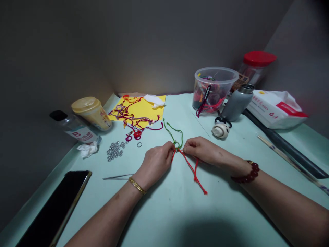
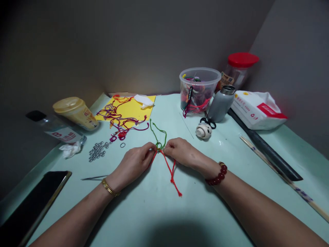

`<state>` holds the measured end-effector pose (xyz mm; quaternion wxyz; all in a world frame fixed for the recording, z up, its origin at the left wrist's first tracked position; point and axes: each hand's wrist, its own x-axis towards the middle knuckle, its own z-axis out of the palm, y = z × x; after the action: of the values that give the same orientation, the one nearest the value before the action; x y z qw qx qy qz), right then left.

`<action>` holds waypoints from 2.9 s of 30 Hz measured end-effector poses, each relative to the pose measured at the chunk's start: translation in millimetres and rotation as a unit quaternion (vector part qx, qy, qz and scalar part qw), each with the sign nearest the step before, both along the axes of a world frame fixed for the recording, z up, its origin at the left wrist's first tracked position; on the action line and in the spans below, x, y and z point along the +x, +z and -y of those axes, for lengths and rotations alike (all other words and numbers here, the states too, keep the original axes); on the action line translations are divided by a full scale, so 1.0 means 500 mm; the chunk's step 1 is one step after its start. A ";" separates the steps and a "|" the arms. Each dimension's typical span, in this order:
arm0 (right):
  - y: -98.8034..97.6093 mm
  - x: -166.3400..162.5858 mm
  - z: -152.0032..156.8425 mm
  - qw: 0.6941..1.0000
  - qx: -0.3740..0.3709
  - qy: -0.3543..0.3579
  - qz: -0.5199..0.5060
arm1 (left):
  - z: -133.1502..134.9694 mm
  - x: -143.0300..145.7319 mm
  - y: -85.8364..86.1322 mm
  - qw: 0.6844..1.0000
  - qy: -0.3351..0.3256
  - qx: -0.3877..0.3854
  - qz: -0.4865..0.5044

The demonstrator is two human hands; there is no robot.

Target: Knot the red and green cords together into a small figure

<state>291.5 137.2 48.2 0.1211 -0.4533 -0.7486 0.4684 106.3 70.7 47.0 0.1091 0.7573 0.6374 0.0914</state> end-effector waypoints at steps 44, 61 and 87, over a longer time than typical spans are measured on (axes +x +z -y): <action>-0.022 -0.046 0.025 0.975 0.214 -0.011 0.068 | -0.001 0.021 0.004 0.999 0.044 -0.009 0.030; -0.032 -0.043 0.022 0.979 0.204 -0.018 0.019 | -0.007 0.011 -0.005 0.996 0.046 0.001 0.082; -0.009 0.080 0.084 0.951 0.277 -0.018 0.138 | 0.035 -0.065 0.053 0.996 -0.013 -0.089 0.006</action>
<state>331.5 95.4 43.5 0.1458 -0.4751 -0.8503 0.1733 73.9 53.5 73.6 0.1809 0.7525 0.6321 0.0369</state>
